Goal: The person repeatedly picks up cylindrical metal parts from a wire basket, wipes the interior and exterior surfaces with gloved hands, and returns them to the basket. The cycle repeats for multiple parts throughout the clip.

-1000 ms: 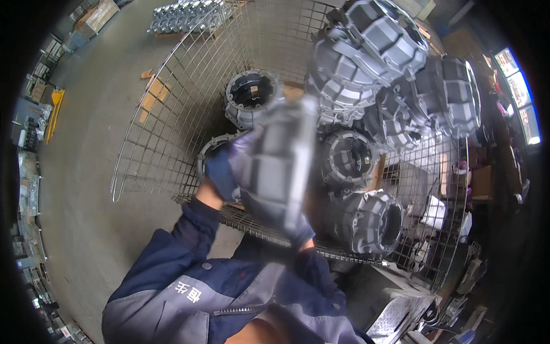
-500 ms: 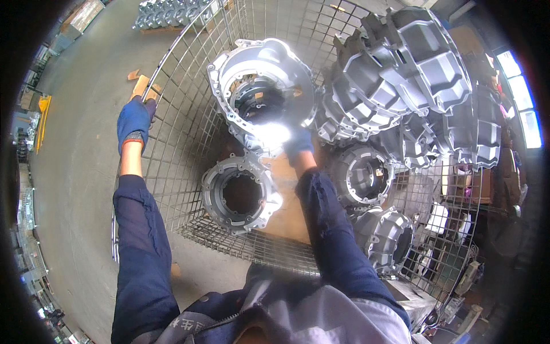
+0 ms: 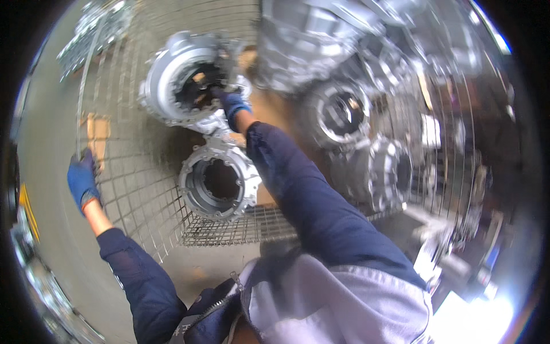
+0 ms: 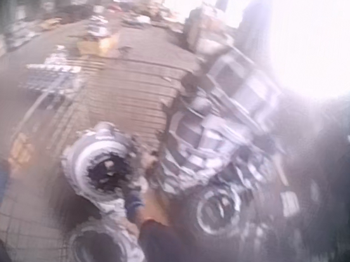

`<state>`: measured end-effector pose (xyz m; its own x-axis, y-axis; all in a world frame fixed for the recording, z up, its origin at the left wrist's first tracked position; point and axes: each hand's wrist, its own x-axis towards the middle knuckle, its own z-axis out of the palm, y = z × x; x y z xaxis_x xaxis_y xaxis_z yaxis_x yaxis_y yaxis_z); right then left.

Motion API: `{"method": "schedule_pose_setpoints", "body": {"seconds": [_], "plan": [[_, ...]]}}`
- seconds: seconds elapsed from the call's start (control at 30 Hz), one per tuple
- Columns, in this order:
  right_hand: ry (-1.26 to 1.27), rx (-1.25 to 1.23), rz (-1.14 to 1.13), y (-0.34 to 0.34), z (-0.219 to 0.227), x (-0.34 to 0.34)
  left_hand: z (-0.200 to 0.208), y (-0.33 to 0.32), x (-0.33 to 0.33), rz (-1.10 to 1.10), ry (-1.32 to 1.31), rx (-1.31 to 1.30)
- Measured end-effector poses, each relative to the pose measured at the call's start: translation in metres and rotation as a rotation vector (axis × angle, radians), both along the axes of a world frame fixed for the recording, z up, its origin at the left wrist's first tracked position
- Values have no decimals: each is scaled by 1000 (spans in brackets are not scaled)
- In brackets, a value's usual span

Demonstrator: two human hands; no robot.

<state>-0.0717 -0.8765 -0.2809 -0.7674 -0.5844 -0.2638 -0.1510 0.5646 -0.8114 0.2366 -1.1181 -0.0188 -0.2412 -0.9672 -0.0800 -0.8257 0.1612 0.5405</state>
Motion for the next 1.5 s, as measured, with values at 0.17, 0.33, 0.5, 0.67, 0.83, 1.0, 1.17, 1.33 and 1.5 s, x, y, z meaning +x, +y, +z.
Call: {"method": "schedule_pose_setpoints", "body": {"seconds": [0.17,0.33,0.5,0.67,0.83,1.0,1.17,1.33,1.5], "plan": [[176,130,307,100,-2,41,3,-11,9,-205,21,-441],[-15,104,-406,305,-19,95,-1,87,-16,-392,-56,-1151],[616,749,-478,505,34,17,-101,291,-19,-401,311,-55],[-59,537,-594,616,86,-48,-179,440,2,-306,307,576],[-520,39,-543,648,91,-87,-207,491,31,-673,-128,503],[-501,-104,-528,682,92,-104,-193,507,48,-795,-259,422],[-321,-69,-509,703,133,-87,-146,533,-25,-724,-281,525],[-338,-378,-393,720,246,-32,-81,586,-147,-1076,20,516],[-166,-287,-210,724,353,25,35,648,-234,-1609,732,145]]}}
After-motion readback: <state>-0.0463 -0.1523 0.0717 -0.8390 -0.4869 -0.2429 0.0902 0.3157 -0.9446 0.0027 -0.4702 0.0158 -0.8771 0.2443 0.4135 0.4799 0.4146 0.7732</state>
